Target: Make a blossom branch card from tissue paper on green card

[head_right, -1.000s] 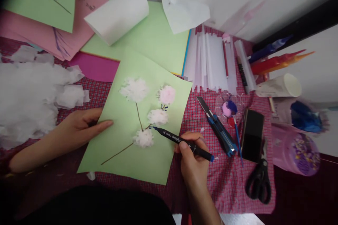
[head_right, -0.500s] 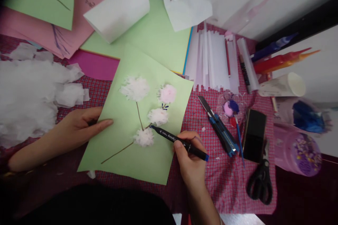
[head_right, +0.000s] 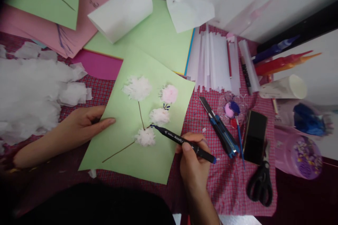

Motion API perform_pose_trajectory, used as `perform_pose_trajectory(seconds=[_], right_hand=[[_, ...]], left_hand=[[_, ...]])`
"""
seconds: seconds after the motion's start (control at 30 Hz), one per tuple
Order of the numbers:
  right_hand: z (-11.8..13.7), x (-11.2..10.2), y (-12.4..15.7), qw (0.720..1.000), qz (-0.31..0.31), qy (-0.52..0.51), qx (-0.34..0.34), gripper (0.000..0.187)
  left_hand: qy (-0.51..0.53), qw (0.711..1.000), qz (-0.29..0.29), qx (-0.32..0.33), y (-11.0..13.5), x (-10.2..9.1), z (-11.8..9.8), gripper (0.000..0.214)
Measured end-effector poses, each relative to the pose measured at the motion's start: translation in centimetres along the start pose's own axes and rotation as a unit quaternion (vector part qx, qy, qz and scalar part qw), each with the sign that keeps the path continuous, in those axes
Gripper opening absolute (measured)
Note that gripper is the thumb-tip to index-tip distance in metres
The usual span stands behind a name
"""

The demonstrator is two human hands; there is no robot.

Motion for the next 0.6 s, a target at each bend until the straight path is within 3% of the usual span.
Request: perform_pose_trajectory(seconds=[0.17, 0.43, 0.6], right_hand=[[1.3, 0.3, 0.1, 0.999, -0.001, -0.045, -0.013, 0.005], [-0.3, 1.3, 0.4, 0.999, 0.001, 0.04, 0.016, 0.006], [-0.1, 1.6, 0.3, 0.999, -0.002, 0.052, -0.011, 0.004]], left_hand=[[-0.001, 1.0, -0.002, 0.0, 0.0, -0.1, 0.0, 0.03], [0.006, 0.999, 0.002, 0.032, 0.1, 0.1, 0.0, 0.029], [-0.014, 0.999, -0.008, 0.037, 0.0, 0.1, -0.1, 0.031]])
Point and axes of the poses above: each hand's wrist, its own y-axis away from the middle knuckle, its own x-axis out of the palm, z = x × y, the point moved 9 cm from there along -y, towards the middle knuckle
